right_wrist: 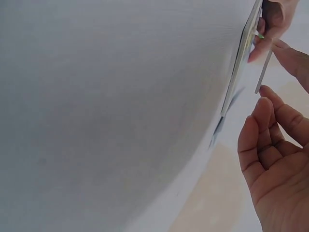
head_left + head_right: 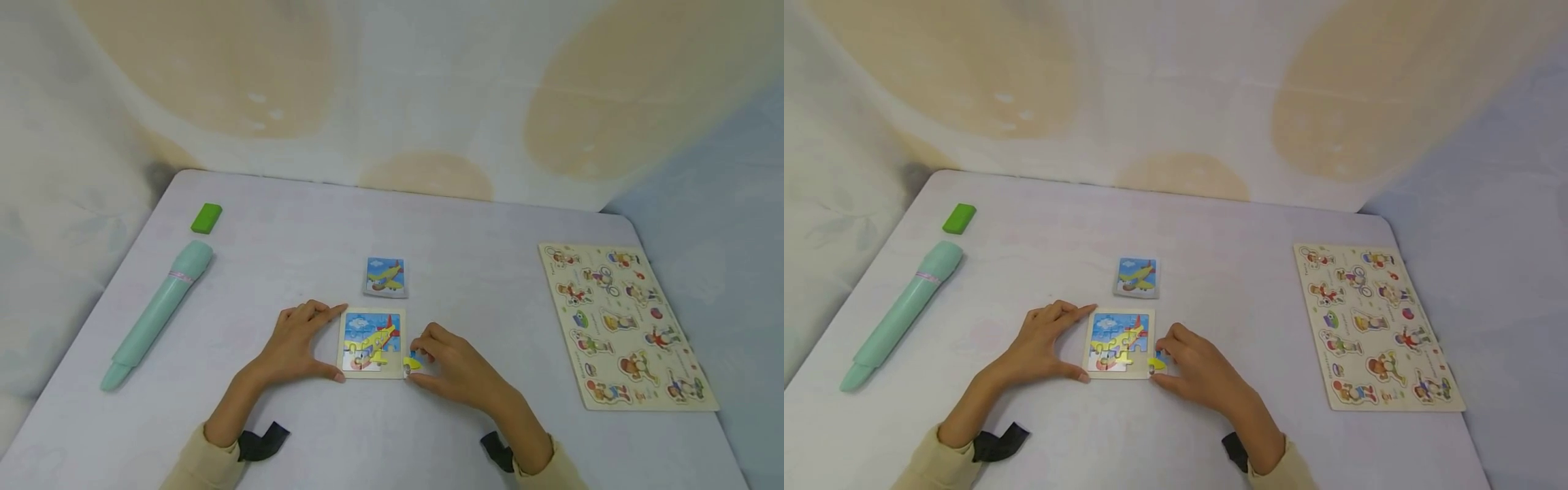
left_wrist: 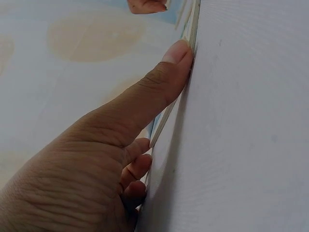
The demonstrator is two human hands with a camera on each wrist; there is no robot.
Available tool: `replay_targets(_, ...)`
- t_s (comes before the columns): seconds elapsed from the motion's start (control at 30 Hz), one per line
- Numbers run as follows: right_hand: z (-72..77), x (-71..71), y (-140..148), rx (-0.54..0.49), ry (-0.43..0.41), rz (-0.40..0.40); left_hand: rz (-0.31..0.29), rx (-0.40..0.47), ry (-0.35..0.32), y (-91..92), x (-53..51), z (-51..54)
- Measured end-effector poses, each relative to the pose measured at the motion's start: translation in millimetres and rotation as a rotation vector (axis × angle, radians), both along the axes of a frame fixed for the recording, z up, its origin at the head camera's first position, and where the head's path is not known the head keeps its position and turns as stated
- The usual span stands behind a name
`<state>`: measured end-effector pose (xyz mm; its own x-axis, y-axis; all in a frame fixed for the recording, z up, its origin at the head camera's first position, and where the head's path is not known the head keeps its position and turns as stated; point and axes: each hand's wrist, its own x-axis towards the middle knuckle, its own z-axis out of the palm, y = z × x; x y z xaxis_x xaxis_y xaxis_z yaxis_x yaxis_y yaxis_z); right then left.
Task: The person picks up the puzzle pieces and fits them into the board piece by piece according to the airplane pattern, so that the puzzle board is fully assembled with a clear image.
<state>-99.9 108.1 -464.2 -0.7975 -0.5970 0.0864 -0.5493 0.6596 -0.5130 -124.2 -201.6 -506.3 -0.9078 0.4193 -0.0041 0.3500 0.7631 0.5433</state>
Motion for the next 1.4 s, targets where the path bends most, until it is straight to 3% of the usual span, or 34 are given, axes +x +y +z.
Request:
replay_targets(0.23,2.5,-6.7,-16,0.029,-0.002,0.037,0.008,0.003,-0.008,-0.6,-0.4,1.2)
replay_targets(0.57,-0.6,-10.2,-35,0.198,0.025,0.052,0.003,-0.002,0.002,0.4,0.3,-1.5)
replay_targets(0.93,-2.1,-10.9,-38,0.196,0.033,0.039,0.007,-0.002,0.011,0.9,0.3,0.8)
replay_targets(1.2,2.8,-3.8,-31,0.228,0.061,0.034,0.009,0.013,0.037,0.5,1.3,-0.1)
replay_targets(1.4,5.5,9.1,-18,0.294,0.098,0.090,0.006,0.004,0.039,0.6,0.2,-0.5)
